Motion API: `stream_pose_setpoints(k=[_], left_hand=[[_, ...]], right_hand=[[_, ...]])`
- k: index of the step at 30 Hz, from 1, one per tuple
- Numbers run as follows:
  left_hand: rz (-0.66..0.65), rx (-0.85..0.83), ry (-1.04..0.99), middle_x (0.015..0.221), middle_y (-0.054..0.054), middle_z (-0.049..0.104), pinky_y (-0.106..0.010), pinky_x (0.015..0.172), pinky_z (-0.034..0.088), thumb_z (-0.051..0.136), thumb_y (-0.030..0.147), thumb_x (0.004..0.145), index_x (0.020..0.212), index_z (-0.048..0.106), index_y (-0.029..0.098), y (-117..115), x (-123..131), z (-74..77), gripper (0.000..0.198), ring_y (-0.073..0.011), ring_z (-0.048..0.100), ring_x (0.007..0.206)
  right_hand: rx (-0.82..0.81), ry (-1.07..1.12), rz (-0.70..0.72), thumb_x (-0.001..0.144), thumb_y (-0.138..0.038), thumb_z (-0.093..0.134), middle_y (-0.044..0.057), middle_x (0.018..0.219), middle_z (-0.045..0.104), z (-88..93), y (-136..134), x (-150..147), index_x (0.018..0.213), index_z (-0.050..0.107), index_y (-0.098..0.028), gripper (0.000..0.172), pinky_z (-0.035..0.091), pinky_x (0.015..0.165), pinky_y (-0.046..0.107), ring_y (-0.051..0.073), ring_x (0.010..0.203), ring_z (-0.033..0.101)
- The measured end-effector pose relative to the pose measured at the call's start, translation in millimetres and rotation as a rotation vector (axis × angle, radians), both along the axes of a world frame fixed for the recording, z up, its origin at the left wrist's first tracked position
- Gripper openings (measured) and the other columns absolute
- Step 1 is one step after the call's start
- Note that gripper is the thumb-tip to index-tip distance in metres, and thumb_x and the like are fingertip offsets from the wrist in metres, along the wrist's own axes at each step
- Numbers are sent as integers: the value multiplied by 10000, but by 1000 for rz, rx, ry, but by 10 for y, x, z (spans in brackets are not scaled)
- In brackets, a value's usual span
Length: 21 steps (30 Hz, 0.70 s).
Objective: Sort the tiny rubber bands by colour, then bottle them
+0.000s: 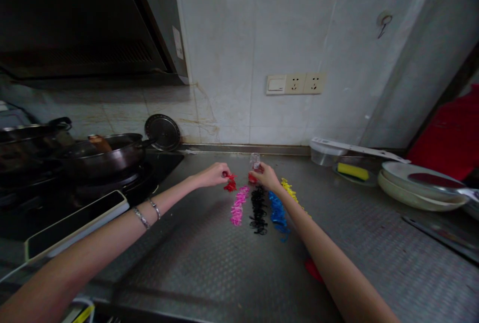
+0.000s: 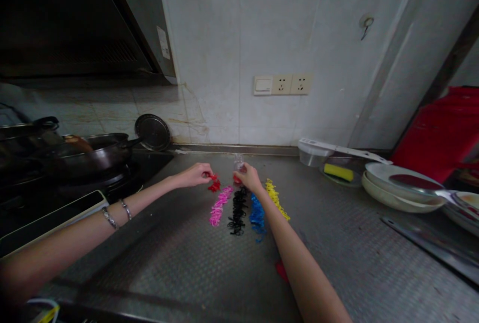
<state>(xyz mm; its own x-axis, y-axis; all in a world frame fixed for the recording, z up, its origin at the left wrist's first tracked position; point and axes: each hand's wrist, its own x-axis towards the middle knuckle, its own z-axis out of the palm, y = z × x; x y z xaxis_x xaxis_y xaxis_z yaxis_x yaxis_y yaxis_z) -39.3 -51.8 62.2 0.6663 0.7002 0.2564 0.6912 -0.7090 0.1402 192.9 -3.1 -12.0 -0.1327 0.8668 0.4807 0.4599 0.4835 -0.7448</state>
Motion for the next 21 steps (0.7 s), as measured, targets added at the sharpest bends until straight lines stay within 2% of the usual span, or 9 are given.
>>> stream_pose_setpoints(k=[6, 9, 15, 21], left_hand=[[1, 80, -34, 752, -54, 643, -195, 618, 388, 557, 143, 695, 793, 672, 94, 295, 244, 497, 159, -106, 535, 658], [-44, 60, -19, 694, -36, 644, -188, 591, 374, 552, 141, 684, 782, 680, 89, 454, 411, 671, 169, -96, 524, 614], [-101, 66, 71, 636, -46, 653, -188, 541, 343, 547, 144, 673, 735, 691, 76, 632, 708, 840, 171, -79, 491, 528], [-115, -7, 170, 644, -49, 664, -187, 522, 328, 558, 123, 658, 739, 701, 85, 657, 894, 881, 170, -71, 465, 509]], right_hand=[[9, 3, 18, 667, -340, 587, 44, 784, 660, -45, 50, 8, 834, 601, -152, 252, 441, 653, 263, 160, 685, 577], [11, 3, 20, 667, -329, 584, 43, 791, 659, -49, 57, 5, 842, 599, -154, 248, 442, 656, 262, 158, 686, 577], [6, -39, -24, 663, -336, 585, 44, 741, 640, 25, -9, -2, 791, 574, -149, 227, 422, 618, 257, 167, 677, 566], [2, -58, -40, 663, -345, 588, 42, 730, 636, 72, -53, 2, 787, 571, -151, 231, 410, 616, 257, 166, 668, 556]])
